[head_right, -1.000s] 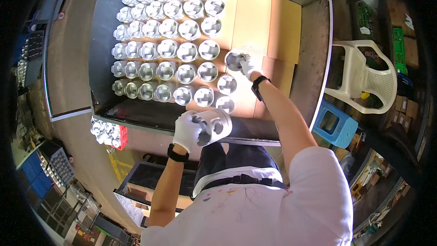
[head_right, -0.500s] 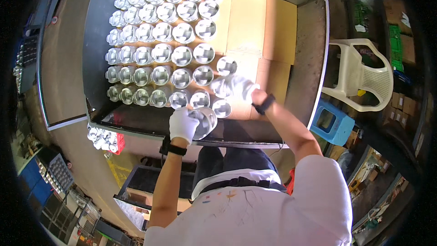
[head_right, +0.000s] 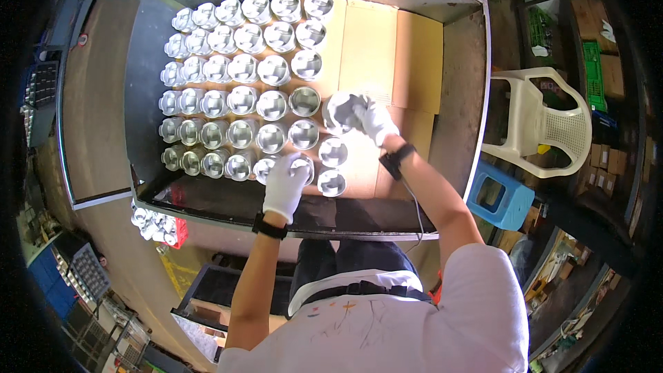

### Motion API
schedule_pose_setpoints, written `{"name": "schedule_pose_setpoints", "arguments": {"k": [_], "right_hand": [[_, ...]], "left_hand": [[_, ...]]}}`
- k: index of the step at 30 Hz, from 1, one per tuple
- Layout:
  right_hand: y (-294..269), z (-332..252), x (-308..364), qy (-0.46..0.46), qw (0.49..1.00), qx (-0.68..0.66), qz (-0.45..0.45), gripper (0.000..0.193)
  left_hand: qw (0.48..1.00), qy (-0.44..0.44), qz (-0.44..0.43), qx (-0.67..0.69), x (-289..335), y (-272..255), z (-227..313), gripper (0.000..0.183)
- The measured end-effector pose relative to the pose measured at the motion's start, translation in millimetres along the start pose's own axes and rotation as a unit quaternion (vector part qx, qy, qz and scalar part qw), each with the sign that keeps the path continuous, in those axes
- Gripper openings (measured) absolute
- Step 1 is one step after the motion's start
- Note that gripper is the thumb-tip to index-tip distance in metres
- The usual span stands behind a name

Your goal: Transferring and organizing metal engine pistons between industrial crates and carts.

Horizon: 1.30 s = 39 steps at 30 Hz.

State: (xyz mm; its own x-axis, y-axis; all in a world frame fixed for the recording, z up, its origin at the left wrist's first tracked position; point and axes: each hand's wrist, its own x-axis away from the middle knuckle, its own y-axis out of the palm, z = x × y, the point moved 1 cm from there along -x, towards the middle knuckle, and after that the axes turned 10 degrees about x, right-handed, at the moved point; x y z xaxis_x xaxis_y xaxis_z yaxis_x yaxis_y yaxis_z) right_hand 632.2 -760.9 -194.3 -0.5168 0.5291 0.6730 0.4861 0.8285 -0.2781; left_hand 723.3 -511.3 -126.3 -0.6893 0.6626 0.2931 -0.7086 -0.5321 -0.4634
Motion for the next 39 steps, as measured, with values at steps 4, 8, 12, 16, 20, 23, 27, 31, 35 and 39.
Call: {"name": "schedule_pose_setpoints", "arguments": {"k": [4, 8, 12, 16, 20, 23, 27, 31, 35, 39], "right_hand": [[2.8, 14.4, -82.8, 0.023, 0.998, -0.028, 0.057, 0.023], [10.9, 42.8, -147.7, 0.074, 0.991, 0.041, 0.1, 0.029], [22.8, 59.8, -178.2, 0.093, 0.984, -0.005, 0.152, 0.034], [25.0, 53.4, -161.3, 0.116, 0.993, -0.003, 0.028, 0.04], [-0.8, 30.7, -92.3, 0.089, 0.989, 0.112, 0.031, 0.051], [-26.5, 20.9, -27.7, 0.044, 0.981, 0.186, -0.014, 0.045], [-19.9, -13.4, 68.9, 0.011, 0.972, 0.219, -0.09, 0.04], [33.5, -35.6, 163.1, -0.085, 0.93, 0.302, -0.192, 0.032], [109.2, -28.9, 249.2, -0.241, 0.84, 0.396, -0.282, 0.026], [179.3, 2.0, 350.5, -0.255, 0.761, 0.422, -0.421, 0.034]], "left_hand": [[0.985, -0.138, 0.025, 0.104, 39.7, -8.4, -17.9, 0.027], [0.973, -0.19, 0.04, 0.122, 69.2, -14.5, -27.1, 0.029], [0.951, -0.248, 0.062, 0.173, 86.4, -18.6, -28.2, 0.031], [0.933, -0.273, 0.101, 0.213, 105.8, -25.9, -38.8, 0.031], [0.903, -0.304, 0.144, 0.268, 127.1, -40.9, -19.7, 0.03], [0.901, -0.285, 0.175, 0.276, 161.5, -46.8, -18.4, 0.031], [0.868, -0.296, 0.242, 0.316, 233.6, -46.2, -25.8, 0.032], [0.844, -0.313, 0.306, 0.31, 331.1, -30.3, -45.5, 0.033], [0.807, -0.334, 0.4, 0.277, 455.3, 1.1, -57.1, 0.032], [0.696, -0.307, 0.581, 0.288, 598.1, 86.8, -84.8, 0.031]]}}
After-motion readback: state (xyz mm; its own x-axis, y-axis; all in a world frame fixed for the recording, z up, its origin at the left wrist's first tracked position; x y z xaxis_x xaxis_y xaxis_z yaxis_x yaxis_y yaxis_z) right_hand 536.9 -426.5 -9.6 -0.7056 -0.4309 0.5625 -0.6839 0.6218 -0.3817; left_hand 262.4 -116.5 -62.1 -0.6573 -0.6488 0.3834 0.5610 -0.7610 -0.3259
